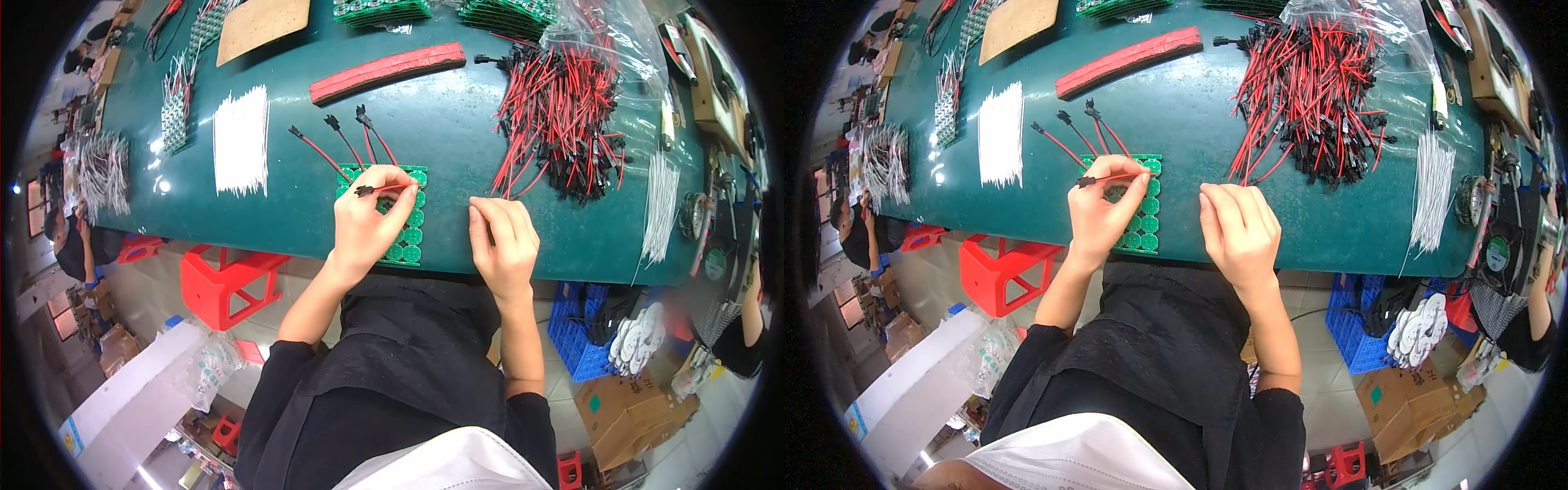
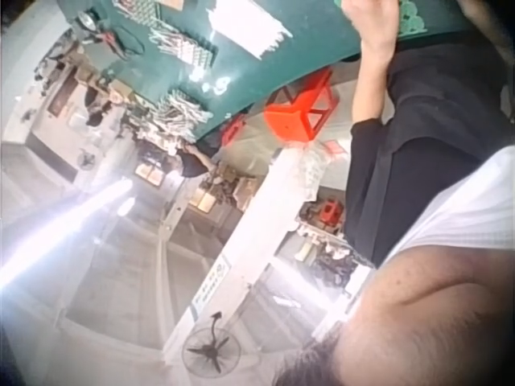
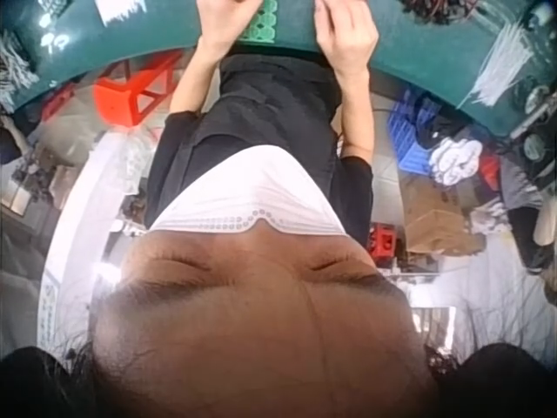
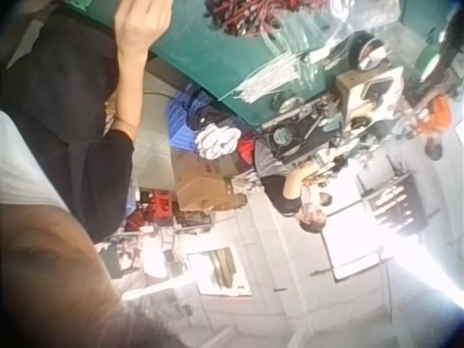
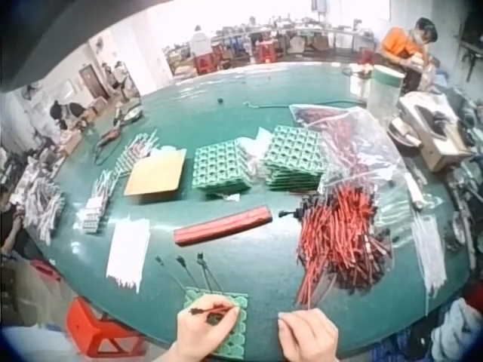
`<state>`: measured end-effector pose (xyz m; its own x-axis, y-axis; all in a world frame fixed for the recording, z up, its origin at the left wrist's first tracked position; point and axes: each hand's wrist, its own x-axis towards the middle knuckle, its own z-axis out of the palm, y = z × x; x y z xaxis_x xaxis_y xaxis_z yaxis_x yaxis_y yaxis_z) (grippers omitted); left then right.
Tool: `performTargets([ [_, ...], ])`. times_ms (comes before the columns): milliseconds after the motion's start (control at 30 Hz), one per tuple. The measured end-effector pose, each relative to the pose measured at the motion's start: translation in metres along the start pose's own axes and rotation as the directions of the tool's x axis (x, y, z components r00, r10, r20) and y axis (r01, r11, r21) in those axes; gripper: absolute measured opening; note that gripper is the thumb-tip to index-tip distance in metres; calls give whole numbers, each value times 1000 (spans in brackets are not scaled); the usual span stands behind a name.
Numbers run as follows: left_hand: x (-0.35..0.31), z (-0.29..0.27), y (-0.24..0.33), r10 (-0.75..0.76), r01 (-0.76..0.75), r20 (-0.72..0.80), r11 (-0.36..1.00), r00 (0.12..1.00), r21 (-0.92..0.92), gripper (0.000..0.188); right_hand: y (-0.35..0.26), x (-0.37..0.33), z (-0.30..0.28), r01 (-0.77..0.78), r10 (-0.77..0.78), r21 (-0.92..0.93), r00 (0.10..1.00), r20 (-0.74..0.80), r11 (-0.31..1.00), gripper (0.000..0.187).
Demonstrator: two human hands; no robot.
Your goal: Soldering and connecting electrical wires to a multi-unit PCB panel at a factory workbench.
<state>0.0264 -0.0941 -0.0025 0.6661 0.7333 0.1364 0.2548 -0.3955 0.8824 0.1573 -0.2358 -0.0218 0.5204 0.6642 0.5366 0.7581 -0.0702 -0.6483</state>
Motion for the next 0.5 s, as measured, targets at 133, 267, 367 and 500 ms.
performTargets([
  [133,0,1,-1,-9,9,-8,1000,1000,-14,12,0,1,0,-4,4,10,1000,-5,1000,17],
  [267,-1,3,-2,45,-44,-25,999,999,12,12,-1,1,-1,-10,10,18,1000,-2,1000,16],
  [367,-1,5,-2,57,-56,-30,998,998,10,12,-1,1,0,-13,13,21,1000,-1,1000,16],
  [500,-1,4,-4,90,-89,-22,995,996,39,13,-2,1,0,-22,22,22,1000,2,1000,16],
])
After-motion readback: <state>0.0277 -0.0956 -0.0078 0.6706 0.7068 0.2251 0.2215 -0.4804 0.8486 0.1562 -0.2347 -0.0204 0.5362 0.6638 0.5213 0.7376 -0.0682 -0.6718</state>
